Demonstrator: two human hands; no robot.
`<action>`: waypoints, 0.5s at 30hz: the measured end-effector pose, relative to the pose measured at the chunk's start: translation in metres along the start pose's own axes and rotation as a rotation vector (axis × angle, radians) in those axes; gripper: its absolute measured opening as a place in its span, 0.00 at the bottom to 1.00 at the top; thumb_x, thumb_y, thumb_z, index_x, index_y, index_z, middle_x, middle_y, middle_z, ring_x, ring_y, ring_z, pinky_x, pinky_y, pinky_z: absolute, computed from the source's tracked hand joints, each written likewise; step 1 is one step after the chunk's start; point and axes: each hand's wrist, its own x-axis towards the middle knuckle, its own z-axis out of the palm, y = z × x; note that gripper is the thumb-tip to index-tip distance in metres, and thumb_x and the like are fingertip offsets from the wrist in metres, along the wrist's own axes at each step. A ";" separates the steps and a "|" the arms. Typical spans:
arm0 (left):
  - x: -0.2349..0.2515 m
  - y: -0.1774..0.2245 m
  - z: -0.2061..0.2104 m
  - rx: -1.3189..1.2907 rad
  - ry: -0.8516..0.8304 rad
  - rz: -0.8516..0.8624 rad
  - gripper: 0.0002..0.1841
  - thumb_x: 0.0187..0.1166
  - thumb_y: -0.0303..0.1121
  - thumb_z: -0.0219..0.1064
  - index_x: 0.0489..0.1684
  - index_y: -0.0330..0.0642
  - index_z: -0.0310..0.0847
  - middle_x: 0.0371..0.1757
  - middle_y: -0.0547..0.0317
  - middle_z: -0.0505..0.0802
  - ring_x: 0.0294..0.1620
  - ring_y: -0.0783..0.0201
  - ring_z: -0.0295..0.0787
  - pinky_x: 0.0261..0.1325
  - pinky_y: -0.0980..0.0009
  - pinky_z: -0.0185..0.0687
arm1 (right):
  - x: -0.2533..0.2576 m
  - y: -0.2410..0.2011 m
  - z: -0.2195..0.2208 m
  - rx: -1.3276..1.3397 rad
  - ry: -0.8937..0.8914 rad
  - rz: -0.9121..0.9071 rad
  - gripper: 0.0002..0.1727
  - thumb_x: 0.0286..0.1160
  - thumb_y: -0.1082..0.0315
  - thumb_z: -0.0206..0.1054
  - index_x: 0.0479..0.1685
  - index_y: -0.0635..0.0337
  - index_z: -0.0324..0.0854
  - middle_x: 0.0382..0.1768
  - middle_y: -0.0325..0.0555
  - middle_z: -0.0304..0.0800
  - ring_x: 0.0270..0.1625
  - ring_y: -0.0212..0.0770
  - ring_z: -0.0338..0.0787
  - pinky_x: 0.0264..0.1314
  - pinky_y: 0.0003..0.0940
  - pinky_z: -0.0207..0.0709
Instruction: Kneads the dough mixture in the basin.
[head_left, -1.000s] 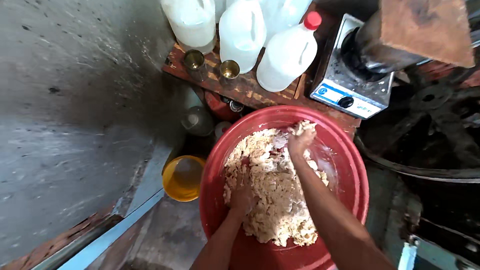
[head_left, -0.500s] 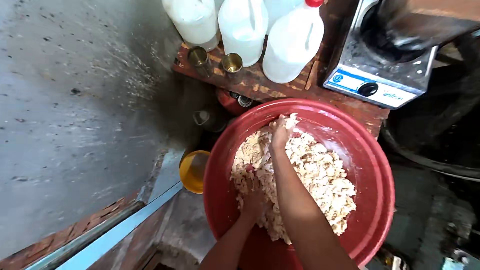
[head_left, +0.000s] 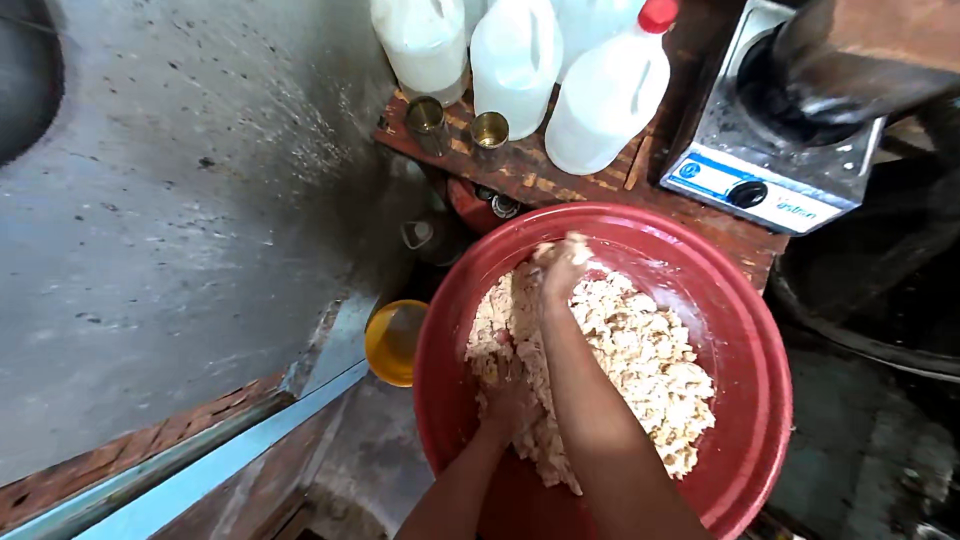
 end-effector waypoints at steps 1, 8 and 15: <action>0.000 0.001 -0.002 -0.004 -0.007 -0.005 0.39 0.79 0.58 0.66 0.87 0.46 0.68 0.85 0.46 0.75 0.84 0.42 0.71 0.82 0.36 0.66 | -0.004 -0.024 0.006 -0.101 0.070 0.019 0.32 0.93 0.44 0.45 0.79 0.61 0.70 0.65 0.59 0.85 0.66 0.52 0.87 0.68 0.53 0.81; 0.007 -0.006 -0.002 0.092 0.060 0.058 0.47 0.74 0.61 0.68 0.93 0.49 0.56 0.97 0.48 0.50 0.95 0.34 0.40 0.82 0.27 0.60 | -0.006 0.044 0.025 -0.291 -0.074 -0.291 0.36 0.79 0.59 0.69 0.85 0.60 0.62 0.74 0.59 0.80 0.74 0.52 0.83 0.75 0.54 0.80; 0.004 -0.004 -0.015 0.087 0.036 0.059 0.55 0.67 0.67 0.71 0.96 0.51 0.49 0.98 0.52 0.43 0.97 0.35 0.30 0.82 0.24 0.55 | -0.016 -0.004 0.034 -0.500 -0.082 -0.088 0.34 0.89 0.57 0.56 0.90 0.64 0.54 0.77 0.71 0.74 0.75 0.65 0.81 0.74 0.62 0.78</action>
